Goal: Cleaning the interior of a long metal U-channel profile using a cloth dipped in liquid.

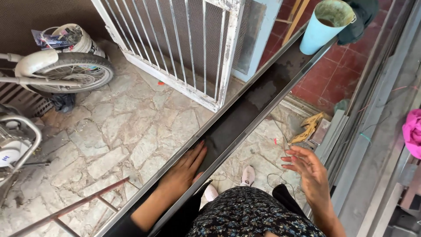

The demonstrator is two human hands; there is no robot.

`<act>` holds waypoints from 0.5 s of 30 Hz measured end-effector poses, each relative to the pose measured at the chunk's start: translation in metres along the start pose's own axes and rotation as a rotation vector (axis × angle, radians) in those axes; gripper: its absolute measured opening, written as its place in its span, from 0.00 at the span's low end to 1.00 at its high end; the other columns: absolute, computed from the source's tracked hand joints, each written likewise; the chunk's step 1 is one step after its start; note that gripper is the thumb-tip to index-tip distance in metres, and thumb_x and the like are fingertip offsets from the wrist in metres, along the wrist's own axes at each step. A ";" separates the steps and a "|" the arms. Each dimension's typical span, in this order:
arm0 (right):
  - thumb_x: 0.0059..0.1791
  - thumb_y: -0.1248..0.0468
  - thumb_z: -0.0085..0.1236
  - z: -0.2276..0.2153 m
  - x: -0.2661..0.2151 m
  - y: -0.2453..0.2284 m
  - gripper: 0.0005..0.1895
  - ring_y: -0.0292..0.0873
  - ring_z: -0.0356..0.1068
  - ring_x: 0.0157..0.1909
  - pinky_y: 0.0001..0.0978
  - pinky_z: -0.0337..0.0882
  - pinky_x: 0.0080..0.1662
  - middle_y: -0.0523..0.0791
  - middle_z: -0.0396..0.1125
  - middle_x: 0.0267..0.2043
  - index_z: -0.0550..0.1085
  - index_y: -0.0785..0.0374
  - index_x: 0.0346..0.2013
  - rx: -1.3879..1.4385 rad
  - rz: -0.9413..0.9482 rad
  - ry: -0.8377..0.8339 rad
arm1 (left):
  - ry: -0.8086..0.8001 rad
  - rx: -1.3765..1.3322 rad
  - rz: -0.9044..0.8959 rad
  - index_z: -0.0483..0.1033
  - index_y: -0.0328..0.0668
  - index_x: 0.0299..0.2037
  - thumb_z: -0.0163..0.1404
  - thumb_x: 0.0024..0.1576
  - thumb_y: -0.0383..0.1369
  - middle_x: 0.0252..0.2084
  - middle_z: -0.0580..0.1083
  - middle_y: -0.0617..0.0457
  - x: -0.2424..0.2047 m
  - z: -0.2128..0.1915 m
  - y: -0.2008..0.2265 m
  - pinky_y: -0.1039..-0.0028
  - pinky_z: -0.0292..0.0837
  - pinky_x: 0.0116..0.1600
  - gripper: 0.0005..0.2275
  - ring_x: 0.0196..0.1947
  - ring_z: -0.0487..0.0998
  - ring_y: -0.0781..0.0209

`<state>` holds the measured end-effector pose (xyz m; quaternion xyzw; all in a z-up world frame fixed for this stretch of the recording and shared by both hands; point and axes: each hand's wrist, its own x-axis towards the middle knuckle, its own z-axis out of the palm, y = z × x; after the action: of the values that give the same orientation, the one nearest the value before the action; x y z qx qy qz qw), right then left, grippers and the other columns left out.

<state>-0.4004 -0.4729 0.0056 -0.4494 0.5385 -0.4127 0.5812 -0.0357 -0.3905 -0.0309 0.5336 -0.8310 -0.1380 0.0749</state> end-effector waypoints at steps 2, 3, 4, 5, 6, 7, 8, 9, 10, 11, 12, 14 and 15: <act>0.52 0.69 0.50 -0.004 0.000 0.004 0.20 0.58 0.76 0.49 0.49 0.80 0.50 0.60 0.70 0.57 0.70 0.72 0.58 -0.004 0.050 0.049 | -0.003 0.199 -0.038 0.39 0.39 0.78 0.40 0.67 0.47 0.80 0.41 0.45 -0.006 0.003 -0.003 0.69 0.47 0.76 0.34 0.75 0.53 0.53; 0.52 0.68 0.50 -0.002 -0.002 0.004 0.20 0.58 0.75 0.50 0.50 0.79 0.50 0.60 0.70 0.57 0.70 0.72 0.58 0.002 0.087 0.064 | 0.038 0.136 0.004 0.40 0.37 0.77 0.38 0.68 0.45 0.80 0.42 0.43 0.006 0.003 -0.004 0.68 0.46 0.77 0.33 0.76 0.52 0.51; 0.51 0.67 0.50 -0.001 -0.003 0.003 0.20 0.58 0.75 0.50 0.51 0.79 0.50 0.60 0.70 0.57 0.70 0.72 0.57 0.004 0.124 0.073 | 0.082 0.072 0.041 0.40 0.35 0.77 0.36 0.69 0.43 0.80 0.43 0.40 0.017 0.003 -0.004 0.66 0.46 0.78 0.31 0.78 0.52 0.50; 0.51 0.67 0.50 0.007 -0.004 -0.008 0.20 0.58 0.75 0.50 0.51 0.79 0.50 0.60 0.70 0.57 0.70 0.72 0.57 0.002 0.127 0.069 | 0.081 0.070 0.035 0.40 0.35 0.77 0.36 0.69 0.43 0.80 0.43 0.40 0.050 0.009 -0.005 0.66 0.46 0.78 0.31 0.78 0.52 0.50; 0.51 0.64 0.50 0.016 -0.005 -0.019 0.22 0.56 0.76 0.51 0.48 0.79 0.50 0.58 0.70 0.57 0.70 0.72 0.57 -0.019 0.127 0.018 | 0.102 -0.068 0.045 0.41 0.36 0.77 0.36 0.69 0.43 0.80 0.42 0.40 0.084 0.015 -0.007 0.64 0.42 0.79 0.30 0.79 0.48 0.47; 0.50 0.62 0.50 0.024 -0.007 -0.030 0.23 0.55 0.76 0.51 0.45 0.80 0.50 0.57 0.71 0.57 0.71 0.72 0.57 -0.040 0.127 -0.033 | 0.124 -0.206 0.055 0.41 0.37 0.77 0.36 0.70 0.43 0.80 0.41 0.40 0.117 0.021 -0.008 0.61 0.39 0.80 0.30 0.80 0.44 0.44; 0.50 0.62 0.50 0.023 0.000 -0.023 0.23 0.55 0.76 0.51 0.45 0.80 0.50 0.57 0.71 0.57 0.71 0.72 0.57 -0.038 0.124 -0.039 | 0.127 -0.201 0.050 0.41 0.37 0.77 0.36 0.70 0.43 0.80 0.41 0.40 0.146 0.028 -0.011 0.61 0.39 0.80 0.30 0.80 0.44 0.44; 0.51 0.63 0.50 0.022 0.007 -0.017 0.21 0.55 0.77 0.50 0.44 0.81 0.50 0.57 0.70 0.57 0.70 0.72 0.57 -0.024 0.014 -0.130 | 0.072 -0.133 0.025 0.37 0.40 0.78 0.36 0.69 0.43 0.81 0.38 0.44 0.175 0.035 -0.013 0.64 0.39 0.80 0.31 0.80 0.40 0.47; 0.52 0.64 0.50 0.020 0.013 -0.011 0.20 0.55 0.77 0.50 0.44 0.82 0.49 0.58 0.70 0.57 0.70 0.72 0.56 -0.011 -0.099 -0.213 | 0.017 -0.067 0.008 0.34 0.42 0.78 0.36 0.69 0.43 0.81 0.34 0.47 0.206 0.042 -0.014 0.66 0.39 0.80 0.32 0.81 0.37 0.50; 0.52 0.64 0.50 0.020 0.013 -0.012 0.20 0.55 0.77 0.50 0.44 0.82 0.49 0.58 0.70 0.57 0.70 0.72 0.56 -0.011 -0.105 -0.212 | 0.022 -0.063 0.011 0.34 0.42 0.78 0.36 0.69 0.43 0.81 0.34 0.47 0.188 0.036 -0.012 0.66 0.39 0.80 0.32 0.81 0.37 0.50; 0.52 0.65 0.50 0.018 0.015 -0.014 0.20 0.55 0.77 0.50 0.44 0.82 0.49 0.58 0.69 0.57 0.69 0.72 0.57 -0.005 -0.143 -0.239 | 0.035 -0.002 0.043 0.34 0.40 0.78 0.36 0.57 0.27 0.81 0.34 0.45 0.173 0.031 -0.010 0.65 0.36 0.80 0.36 0.81 0.35 0.50; 0.52 0.65 0.50 0.008 0.017 -0.012 0.20 0.55 0.77 0.50 0.45 0.82 0.48 0.57 0.69 0.57 0.69 0.71 0.58 0.009 -0.180 -0.260 | 0.041 0.065 0.081 0.35 0.38 0.78 0.36 0.46 0.12 0.81 0.35 0.43 0.124 0.015 -0.005 0.63 0.33 0.80 0.44 0.81 0.34 0.50; 0.52 0.66 0.50 0.000 0.015 -0.008 0.20 0.54 0.77 0.51 0.45 0.81 0.50 0.57 0.70 0.57 0.69 0.71 0.58 0.011 -0.161 -0.216 | 0.018 -0.107 0.088 0.36 0.40 0.78 0.35 0.47 0.15 0.81 0.36 0.44 0.088 0.002 -0.003 0.60 0.32 0.80 0.43 0.81 0.34 0.49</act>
<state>-0.3988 -0.4897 0.0098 -0.5298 0.4326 -0.4103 0.6031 -0.0710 -0.4712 -0.0359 0.4930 -0.8444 -0.1741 0.1166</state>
